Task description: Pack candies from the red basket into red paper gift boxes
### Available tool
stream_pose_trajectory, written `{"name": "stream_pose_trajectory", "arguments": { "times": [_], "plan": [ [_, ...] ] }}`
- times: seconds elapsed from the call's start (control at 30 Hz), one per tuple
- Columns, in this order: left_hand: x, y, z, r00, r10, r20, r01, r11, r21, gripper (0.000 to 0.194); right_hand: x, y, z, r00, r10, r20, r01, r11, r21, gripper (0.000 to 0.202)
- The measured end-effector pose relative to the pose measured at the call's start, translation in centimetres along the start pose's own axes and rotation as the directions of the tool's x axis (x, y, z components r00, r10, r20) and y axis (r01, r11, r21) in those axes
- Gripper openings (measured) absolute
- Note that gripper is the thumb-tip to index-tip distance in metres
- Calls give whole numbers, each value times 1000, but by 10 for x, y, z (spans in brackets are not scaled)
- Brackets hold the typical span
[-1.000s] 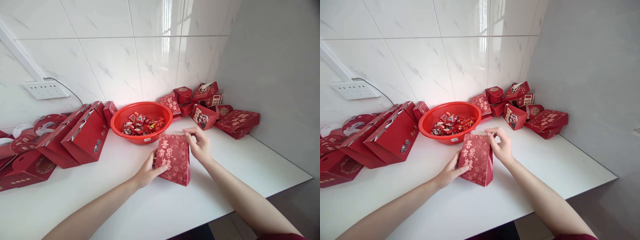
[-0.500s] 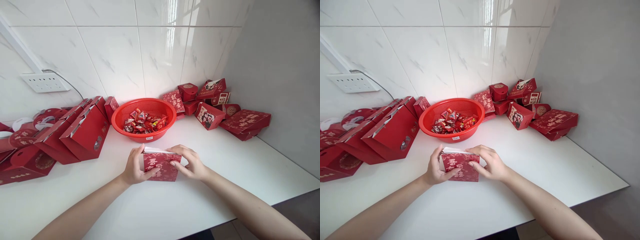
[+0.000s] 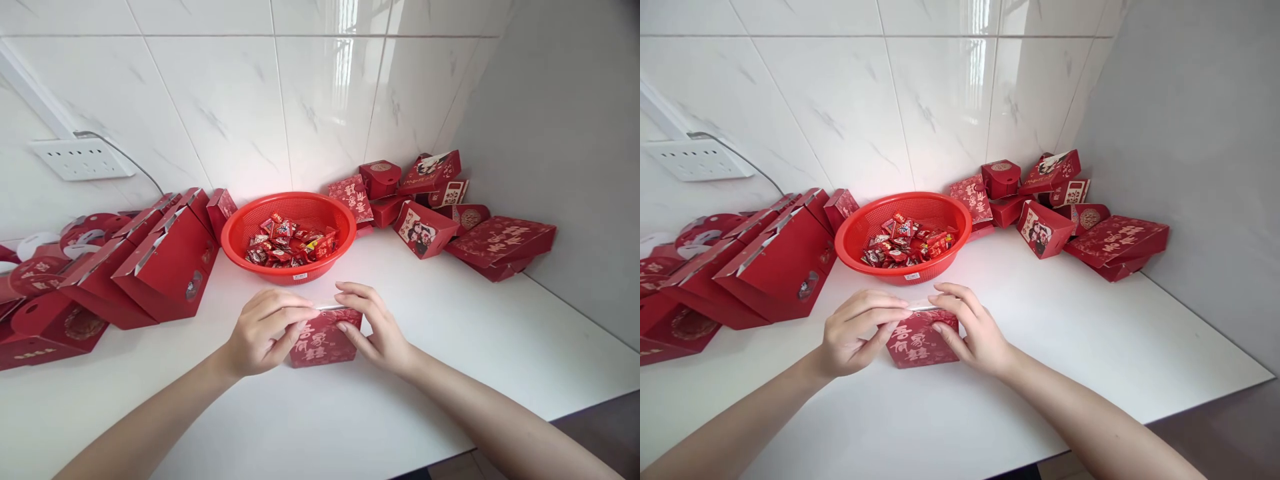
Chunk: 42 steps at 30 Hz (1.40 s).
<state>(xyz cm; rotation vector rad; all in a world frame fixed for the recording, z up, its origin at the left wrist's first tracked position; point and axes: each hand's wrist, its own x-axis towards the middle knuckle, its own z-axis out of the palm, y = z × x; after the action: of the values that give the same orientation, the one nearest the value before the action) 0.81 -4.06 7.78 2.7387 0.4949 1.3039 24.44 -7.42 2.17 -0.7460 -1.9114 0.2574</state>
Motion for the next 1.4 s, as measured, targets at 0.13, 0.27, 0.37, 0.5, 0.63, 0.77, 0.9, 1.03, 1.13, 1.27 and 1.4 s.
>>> {"name": "stream_pose_trajectory", "arguments": {
  "times": [0.13, 0.27, 0.37, 0.5, 0.63, 0.77, 0.9, 1.03, 1.13, 1.27, 1.4],
  "plan": [
    [3, 7, -5, 983, -159, 91, 158, 987, 23, 26, -2, 2, 2, 998, -66, 24, 69, 989, -132, 54],
    [13, 15, -8, 948, -274, 163, 264, 961, 80, 17, 1, -1, 5, 1000, -7, 22, 9, 996, -94, 47],
    [27, 21, -16, 864, -393, 314, 382, 919, 98, 26, 4, -4, 9, 1000, 18, -2, -18, 1000, -16, 41],
    [51, 24, -33, 655, -579, 487, 632, 772, 67, 49, 8, -8, 13, 998, 52, -22, -51, 998, 40, 31],
    [69, 20, -44, 552, -590, 589, 646, 749, 146, 51, 14, -11, 17, 993, 103, -58, -97, 991, 97, 17],
    [75, 18, -41, 573, -580, 579, 584, 785, 207, 46, 25, -10, 22, 980, 163, -116, -146, 978, 147, 9],
    [72, 19, -39, 655, -538, 530, 548, 822, 156, 45, 30, -2, 28, 972, 150, -181, -127, 983, 129, 13],
    [69, 12, -47, 656, -427, 623, 540, 842, 9, 26, 20, 5, 26, 990, 54, -129, -45, 996, 73, 4],
    [67, 5, -52, 643, -393, 658, 556, 830, -48, 32, 13, 6, 19, 997, -14, -73, 15, 1000, 15, 13],
    [67, 5, -53, 652, -373, 659, 555, 828, -80, 42, 12, 4, 11, 999, -32, -21, 31, 999, -21, 22],
    [70, 14, -52, 653, -383, 654, 545, 836, -55, 48, 15, 1, 10, 1000, -8, 30, 9, 999, -37, 24]
  ]
}}
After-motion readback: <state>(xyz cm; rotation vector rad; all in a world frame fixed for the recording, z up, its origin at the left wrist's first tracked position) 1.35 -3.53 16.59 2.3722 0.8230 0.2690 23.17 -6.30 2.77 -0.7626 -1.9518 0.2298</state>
